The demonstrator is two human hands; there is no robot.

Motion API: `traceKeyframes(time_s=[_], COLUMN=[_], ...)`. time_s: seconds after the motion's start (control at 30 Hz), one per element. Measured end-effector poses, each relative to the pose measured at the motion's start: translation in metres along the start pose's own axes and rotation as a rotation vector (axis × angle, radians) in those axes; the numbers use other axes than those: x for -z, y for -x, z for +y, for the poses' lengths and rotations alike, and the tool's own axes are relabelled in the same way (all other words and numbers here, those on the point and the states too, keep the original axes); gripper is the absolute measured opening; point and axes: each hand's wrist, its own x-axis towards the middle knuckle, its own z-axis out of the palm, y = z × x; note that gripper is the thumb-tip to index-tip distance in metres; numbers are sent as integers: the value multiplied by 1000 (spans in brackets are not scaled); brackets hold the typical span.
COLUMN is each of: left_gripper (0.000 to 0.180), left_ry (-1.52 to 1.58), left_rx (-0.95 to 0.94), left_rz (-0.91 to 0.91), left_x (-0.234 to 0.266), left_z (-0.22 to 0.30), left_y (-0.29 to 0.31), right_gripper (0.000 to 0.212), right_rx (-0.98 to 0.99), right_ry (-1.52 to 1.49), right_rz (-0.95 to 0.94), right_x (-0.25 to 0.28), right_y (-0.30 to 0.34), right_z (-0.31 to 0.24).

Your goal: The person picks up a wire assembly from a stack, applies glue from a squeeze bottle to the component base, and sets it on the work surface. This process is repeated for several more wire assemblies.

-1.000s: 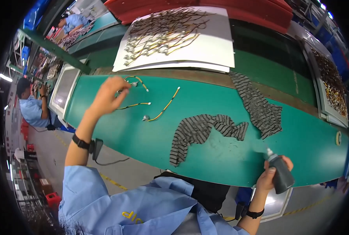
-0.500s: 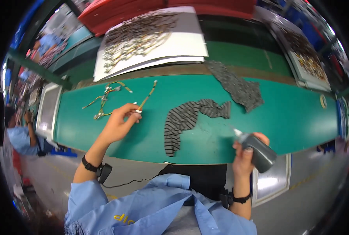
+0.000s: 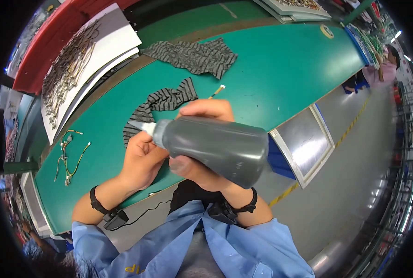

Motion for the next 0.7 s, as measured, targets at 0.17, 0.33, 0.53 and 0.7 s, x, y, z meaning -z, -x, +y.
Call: traceKeyframes(time_s=[0.17, 0.33, 0.53, 0.7], left_gripper=[12, 14, 18, 21], left_ry=[36, 10, 6, -19], left_rx=[-11, -60, -123, -132], left_rz=[-39, -40, 81, 45], left_x=[4, 9, 18, 19], left_z=[-7, -8, -14, -19], left_y=[-4, -2, -2, -4], right_gripper=[68, 68, 73, 74], right_rx=[26, -95, 10, 19], right_ry=[123, 18, -284, -385], right_rz=[-10, -53, 232, 487], right_x=[2, -2, 19, 33], right_y=[-9, -16, -4, 3], right_z=[22, 22, 34, 40])
